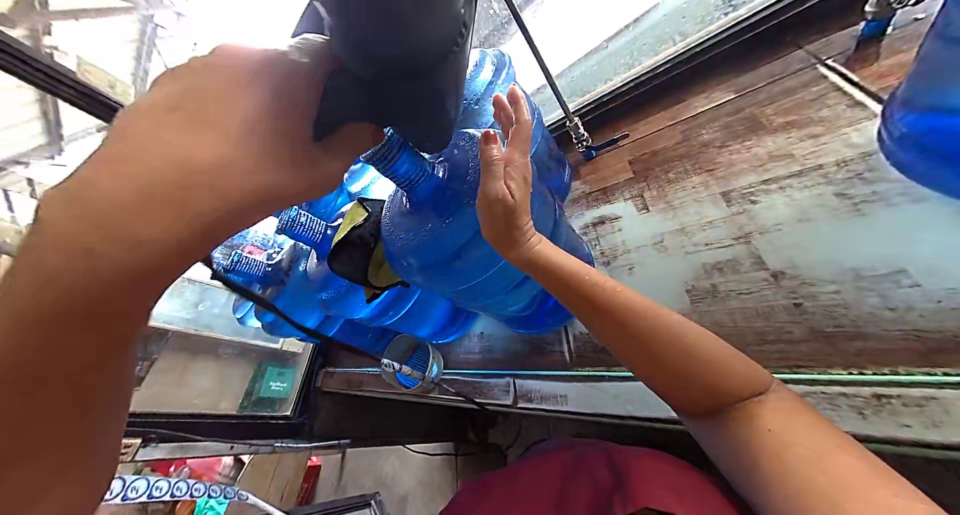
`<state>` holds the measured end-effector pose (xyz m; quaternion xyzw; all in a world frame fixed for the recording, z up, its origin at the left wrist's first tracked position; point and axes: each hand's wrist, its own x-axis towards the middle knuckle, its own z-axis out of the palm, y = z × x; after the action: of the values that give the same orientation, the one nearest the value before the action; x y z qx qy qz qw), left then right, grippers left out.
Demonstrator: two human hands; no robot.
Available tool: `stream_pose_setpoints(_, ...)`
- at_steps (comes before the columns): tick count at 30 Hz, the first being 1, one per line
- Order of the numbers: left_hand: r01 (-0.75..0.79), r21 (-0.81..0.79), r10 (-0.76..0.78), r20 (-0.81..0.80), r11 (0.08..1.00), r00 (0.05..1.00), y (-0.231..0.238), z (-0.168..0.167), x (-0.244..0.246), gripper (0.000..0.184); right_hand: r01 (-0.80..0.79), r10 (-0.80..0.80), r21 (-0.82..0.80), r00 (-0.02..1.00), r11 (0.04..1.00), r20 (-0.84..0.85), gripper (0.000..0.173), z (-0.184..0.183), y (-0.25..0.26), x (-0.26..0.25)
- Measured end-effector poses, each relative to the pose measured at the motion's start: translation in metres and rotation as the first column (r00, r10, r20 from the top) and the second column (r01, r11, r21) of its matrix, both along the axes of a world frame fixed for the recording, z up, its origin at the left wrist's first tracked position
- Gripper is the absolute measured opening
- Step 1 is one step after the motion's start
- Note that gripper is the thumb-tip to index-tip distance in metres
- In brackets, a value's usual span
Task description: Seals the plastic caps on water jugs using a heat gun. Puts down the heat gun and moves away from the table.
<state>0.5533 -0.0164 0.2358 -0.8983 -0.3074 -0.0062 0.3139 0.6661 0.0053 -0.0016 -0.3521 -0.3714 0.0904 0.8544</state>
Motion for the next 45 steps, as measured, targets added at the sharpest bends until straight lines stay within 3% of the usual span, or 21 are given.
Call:
stream_pose_setpoints(6, 0.011, 0.071, -0.020, 0.129, 0.997, 0.991, -0.004, 0.005, -0.119, 0.047, -0.007, 0.007, -0.008, 1.000, 1.000, 0.005, 0.057, 0.000, -0.001, 0.000)
stream_pose_setpoints(8, -0.041, 0.032, 0.034, 0.194, 0.999, 0.980, -0.024, -0.004, -0.127, 0.047, -0.009, 0.009, -0.013, 1.000, 1.000, 0.007, 0.057, 0.000, -0.001, 0.000)
stream_pose_setpoints(13, -0.095, -0.003, 0.091, 0.311, 0.995, 0.946, -0.032, -0.022, -0.166, 0.057, -0.012, 0.013, -0.024, 1.000, 1.000, 0.021, 0.056, -0.001, -0.001, 0.002)
stream_pose_setpoints(17, -0.168, -0.143, 0.217, 0.490, 0.975, 0.844, -0.007, -0.035, -0.229, 0.074, -0.022, 0.025, -0.062, 0.998, 0.998, 0.056, 0.055, 0.001, -0.003, 0.004)
stream_pose_setpoints(20, -0.047, -0.258, 0.216, 0.676, 0.965, 0.705, 0.002, -0.050, -0.246, 0.060, -0.021, 0.030, -0.083, 0.994, 0.996, 0.102, 0.054, 0.002, -0.002, 0.005)
stream_pose_setpoints(24, 0.307, -0.327, 0.161, 0.873, 0.894, 0.461, 0.021, -0.069, -0.244, 0.041, 0.019, 0.008, -0.159, 0.986, 0.987, 0.169, 0.053, 0.004, -0.005, 0.006)
stream_pose_setpoints(29, 0.515, -0.293, 0.117, 0.931, 0.805, 0.346, 0.042, -0.092, -0.257, 0.038, 0.007, 0.090, -0.335, 0.958, 0.942, 0.273, 0.053, 0.022, -0.012, 0.006)
stream_pose_setpoints(32, 0.581, -0.252, 0.163, 0.966, 0.774, 0.202, 0.043, -0.114, -0.283, 0.039, 0.070, 0.179, -0.459, 0.861, 0.886, 0.476, 0.054, 0.068, -0.004, -0.003)
stream_pose_setpoints(35, 0.636, -0.165, 0.194, 0.981, 0.754, 0.024, 0.033, -0.133, -0.315, 0.036, 0.295, 0.269, -0.562, 0.649, 0.773, 0.711, 0.069, 0.125, 0.037, -0.022)
stream_pose_setpoints(37, 0.707, -0.140, 0.250, 0.967, 0.693, -0.054, 0.033, -0.145, -0.344, 0.040, 0.463, 0.373, -0.629, 0.531, 0.624, 0.761, 0.084, 0.142, 0.073, -0.035)
stream_pose_setpoints(40, 0.780, -0.120, 0.369, 0.917, 0.614, -0.150, 0.032, -0.168, -0.386, 0.044, 0.540, 0.598, -0.762, 0.495, 0.357, 0.630, 0.089, 0.157, 0.099, -0.044)
stream_pose_setpoints(43, 0.672, -0.081, 0.372, 0.877, 0.736, -0.303, 0.011, -0.187, -0.405, 0.026, 0.604, 0.666, -0.755, 0.455, 0.257, 0.591, 0.082, 0.162, 0.109, -0.049)
stream_pose_setpoints(45, 0.576, -0.055, 0.296, 0.895, 0.816, -0.333, 0.001, -0.197, -0.408, 0.023, 0.635, 0.660, -0.743, 0.468, 0.211, 0.587, 0.080, 0.163, 0.115, -0.050)
